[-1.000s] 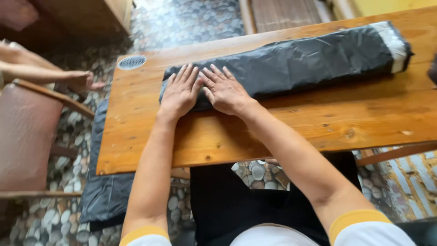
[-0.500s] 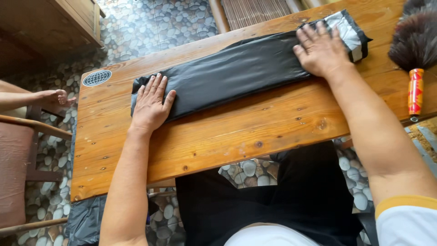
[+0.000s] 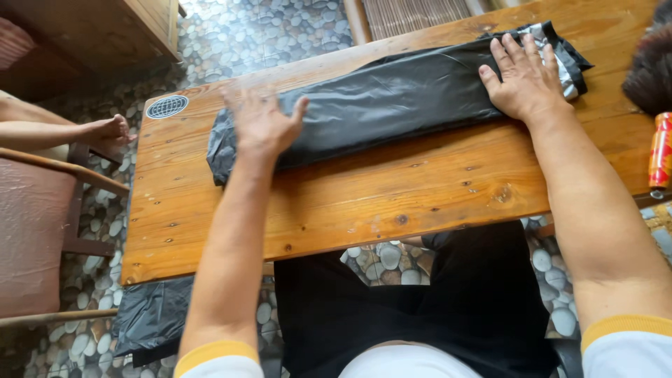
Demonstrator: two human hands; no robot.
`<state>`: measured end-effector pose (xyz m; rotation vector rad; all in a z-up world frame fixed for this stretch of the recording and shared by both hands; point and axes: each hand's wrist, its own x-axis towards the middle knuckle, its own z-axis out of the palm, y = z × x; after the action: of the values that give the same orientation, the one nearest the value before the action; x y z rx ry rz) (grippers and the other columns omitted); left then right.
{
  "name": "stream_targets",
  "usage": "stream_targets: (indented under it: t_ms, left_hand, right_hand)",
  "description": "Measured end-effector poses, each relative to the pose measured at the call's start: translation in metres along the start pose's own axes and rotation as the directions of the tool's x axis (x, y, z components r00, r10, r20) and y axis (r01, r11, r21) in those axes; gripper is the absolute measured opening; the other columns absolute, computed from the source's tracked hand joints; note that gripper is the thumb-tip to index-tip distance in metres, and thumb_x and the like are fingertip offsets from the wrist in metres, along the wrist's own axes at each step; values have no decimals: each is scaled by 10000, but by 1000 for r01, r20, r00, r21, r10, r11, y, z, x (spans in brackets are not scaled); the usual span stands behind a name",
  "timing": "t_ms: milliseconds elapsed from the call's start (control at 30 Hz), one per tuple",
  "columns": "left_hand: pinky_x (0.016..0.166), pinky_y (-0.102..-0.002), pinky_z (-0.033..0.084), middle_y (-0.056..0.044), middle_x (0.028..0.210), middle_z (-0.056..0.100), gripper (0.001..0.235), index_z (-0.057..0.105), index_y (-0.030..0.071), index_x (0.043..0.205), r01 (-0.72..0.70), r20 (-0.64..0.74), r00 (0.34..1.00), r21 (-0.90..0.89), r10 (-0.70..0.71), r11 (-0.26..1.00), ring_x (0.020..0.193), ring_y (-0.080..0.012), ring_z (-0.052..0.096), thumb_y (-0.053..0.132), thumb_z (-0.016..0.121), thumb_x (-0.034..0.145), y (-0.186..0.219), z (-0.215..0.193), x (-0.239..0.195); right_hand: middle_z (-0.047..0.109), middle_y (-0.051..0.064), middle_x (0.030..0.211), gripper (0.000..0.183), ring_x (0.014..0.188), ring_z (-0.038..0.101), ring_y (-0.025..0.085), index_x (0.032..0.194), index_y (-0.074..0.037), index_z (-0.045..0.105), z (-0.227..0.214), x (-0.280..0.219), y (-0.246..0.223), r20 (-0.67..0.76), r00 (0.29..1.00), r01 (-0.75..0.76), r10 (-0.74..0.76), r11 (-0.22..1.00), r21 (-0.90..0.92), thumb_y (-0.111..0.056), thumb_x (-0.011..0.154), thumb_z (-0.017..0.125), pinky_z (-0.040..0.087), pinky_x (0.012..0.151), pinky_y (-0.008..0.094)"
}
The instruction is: The person places a black package into a black zippered pouch, seals it, and wipes the pouch with a feather duster. They then fold a large black plastic sheet on the table, wipe it with the duster, and place it into a basket. Finally, they repeat the process with another package.
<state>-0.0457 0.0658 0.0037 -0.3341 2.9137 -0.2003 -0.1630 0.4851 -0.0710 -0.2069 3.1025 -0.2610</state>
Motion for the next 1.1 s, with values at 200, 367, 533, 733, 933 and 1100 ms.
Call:
stream_targets:
  t_ms: [200,367,533,733,933,1100]
  left_hand:
    - [1237,-487,-142,-99,1726,-10,879,111,188,1648,-300,-175,946,-166,272,939,1580,-228,-87,715,63,946,30,36,25]
    - [1261,-458,-55,-60,1724,24,855,108,165,1631,-178,-66,984,-305,166,935,1585,-208,-18,678,30,951,-21,34,16]
    - [1241,-529,-37,-103,1699,193,805,272,215,1620,-142,-192,978,-338,79,930,1576,-258,88,688,200,972,-69,77,43]
    - [1238,-546,-34,-109,1696,214,803,283,225,1618,-144,-213,975,-367,67,919,1575,-269,109,692,197,970,-72,78,40]
    - [1238,-551,-51,-101,1705,183,794,257,232,1624,-132,-193,979,-384,61,914,1580,-251,75,681,198,972,-70,78,40]
    - [1237,-559,-46,-104,1705,181,797,255,226,1625,-142,-202,977,-377,68,915,1578,-256,79,682,195,974,-71,79,40]
  right_hand:
    - [95,6,1740,760,1596,11,283,1657,-219,168,1,2,3,26,1000,-1,2,1000,-9,-610,1005,162,-56,1251,505]
    - [107,15,1740,777,1591,3,305,1657,-180,191,3,4,4,22,1000,-2,1,1000,17,-608,1008,175,-53,1243,520]
    - [113,25,1740,790,1590,17,317,1657,-172,204,3,4,5,15,1000,8,-8,1000,26,-616,1004,181,-44,1239,532]
    - [82,-20,1742,740,1599,-28,262,1649,-214,188,-20,13,1,137,991,-3,-5,999,55,-586,1010,179,-86,1232,558]
    - [417,247,1637,568,1504,297,457,1496,16,541,-19,6,-83,-320,886,264,-335,933,-246,-305,1043,422,66,1158,702]
    - [550,125,1531,456,1443,417,309,1373,-68,637,-9,-70,-279,-202,824,550,-529,833,64,-108,1019,352,143,1177,512]
